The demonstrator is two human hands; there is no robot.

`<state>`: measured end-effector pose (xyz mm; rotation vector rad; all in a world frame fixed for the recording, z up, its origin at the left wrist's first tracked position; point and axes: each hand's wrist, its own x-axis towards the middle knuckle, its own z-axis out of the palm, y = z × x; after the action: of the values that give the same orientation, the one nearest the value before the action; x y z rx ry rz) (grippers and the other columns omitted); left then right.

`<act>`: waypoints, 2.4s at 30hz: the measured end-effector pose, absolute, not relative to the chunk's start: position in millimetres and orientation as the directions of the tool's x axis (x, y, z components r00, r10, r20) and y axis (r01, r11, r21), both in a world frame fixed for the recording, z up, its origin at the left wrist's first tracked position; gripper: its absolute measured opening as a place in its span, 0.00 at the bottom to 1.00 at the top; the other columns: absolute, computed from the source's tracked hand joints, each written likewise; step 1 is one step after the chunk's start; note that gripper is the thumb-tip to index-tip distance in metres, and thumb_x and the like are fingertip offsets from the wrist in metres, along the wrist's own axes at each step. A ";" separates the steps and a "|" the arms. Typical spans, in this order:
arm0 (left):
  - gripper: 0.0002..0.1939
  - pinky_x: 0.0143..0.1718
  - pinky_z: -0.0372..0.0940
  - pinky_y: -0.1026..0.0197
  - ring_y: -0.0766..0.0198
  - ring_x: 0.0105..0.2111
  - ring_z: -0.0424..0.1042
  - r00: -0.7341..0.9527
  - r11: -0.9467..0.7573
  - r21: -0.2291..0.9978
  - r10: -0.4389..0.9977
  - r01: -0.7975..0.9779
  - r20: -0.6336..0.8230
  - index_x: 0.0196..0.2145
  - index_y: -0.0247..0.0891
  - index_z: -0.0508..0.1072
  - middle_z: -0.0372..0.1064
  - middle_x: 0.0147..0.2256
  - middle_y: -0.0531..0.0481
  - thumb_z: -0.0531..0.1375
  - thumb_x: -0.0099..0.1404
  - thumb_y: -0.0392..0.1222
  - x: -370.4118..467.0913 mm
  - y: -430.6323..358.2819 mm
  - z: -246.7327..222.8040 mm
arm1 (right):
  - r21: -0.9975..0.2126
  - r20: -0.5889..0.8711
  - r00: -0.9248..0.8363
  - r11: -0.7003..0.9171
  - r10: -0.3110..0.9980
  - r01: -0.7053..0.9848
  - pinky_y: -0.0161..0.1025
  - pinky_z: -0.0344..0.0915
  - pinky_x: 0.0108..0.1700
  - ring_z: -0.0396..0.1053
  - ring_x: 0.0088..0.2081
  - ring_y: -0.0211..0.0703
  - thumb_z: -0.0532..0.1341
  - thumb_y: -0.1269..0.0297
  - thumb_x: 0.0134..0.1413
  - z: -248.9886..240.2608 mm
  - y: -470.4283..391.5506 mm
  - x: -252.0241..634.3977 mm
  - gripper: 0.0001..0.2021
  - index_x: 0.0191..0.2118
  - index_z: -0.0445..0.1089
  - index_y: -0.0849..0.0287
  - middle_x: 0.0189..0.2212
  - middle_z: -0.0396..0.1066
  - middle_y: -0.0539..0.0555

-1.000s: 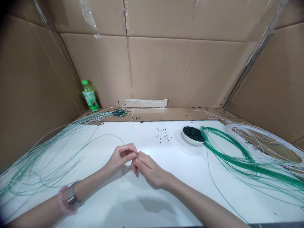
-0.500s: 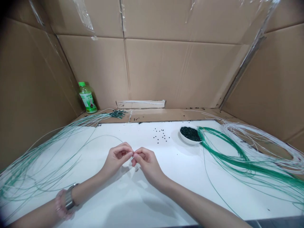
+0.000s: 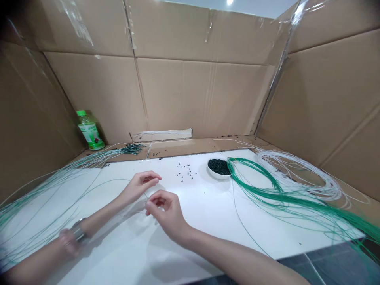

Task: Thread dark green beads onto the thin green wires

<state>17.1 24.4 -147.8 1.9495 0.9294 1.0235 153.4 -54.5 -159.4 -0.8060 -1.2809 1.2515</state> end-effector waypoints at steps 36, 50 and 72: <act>0.04 0.28 0.66 0.78 0.77 0.25 0.70 0.029 -0.611 0.614 0.697 -0.500 0.717 0.28 0.39 0.77 0.72 0.24 0.56 0.68 0.53 0.39 -32.7 -13.5 18.4 | -0.490 0.862 -0.098 0.867 0.498 0.092 0.32 0.56 0.25 0.58 0.24 0.30 0.61 0.73 0.50 29.7 -38.0 124.6 0.05 0.27 0.69 0.59 0.22 0.65 0.46; 0.02 0.28 0.68 0.78 0.77 0.23 0.71 0.239 -0.547 0.636 0.626 -0.544 0.742 0.27 0.40 0.77 0.72 0.23 0.57 0.66 0.56 0.39 -33.7 -19.9 19.8 | -0.264 0.959 -0.060 0.948 0.278 0.175 0.31 0.71 0.33 0.70 0.38 0.37 0.60 0.82 0.48 21.1 -55.1 104.1 0.09 0.32 0.70 0.62 0.35 0.70 0.52; 0.04 0.31 0.70 0.77 0.75 0.28 0.74 0.224 -0.689 0.619 0.581 -0.377 0.782 0.30 0.40 0.78 0.75 0.28 0.56 0.64 0.58 0.33 -38.3 -22.5 18.9 | -0.192 0.966 -0.114 0.941 0.231 0.279 0.31 0.71 0.29 0.69 0.34 0.36 0.61 0.83 0.46 20.2 -53.5 112.3 0.10 0.31 0.71 0.62 0.33 0.70 0.53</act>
<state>-38.3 -22.5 18.9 1.7296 0.1917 1.5741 112.3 -53.5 20.2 -0.3896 -1.6996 -0.0422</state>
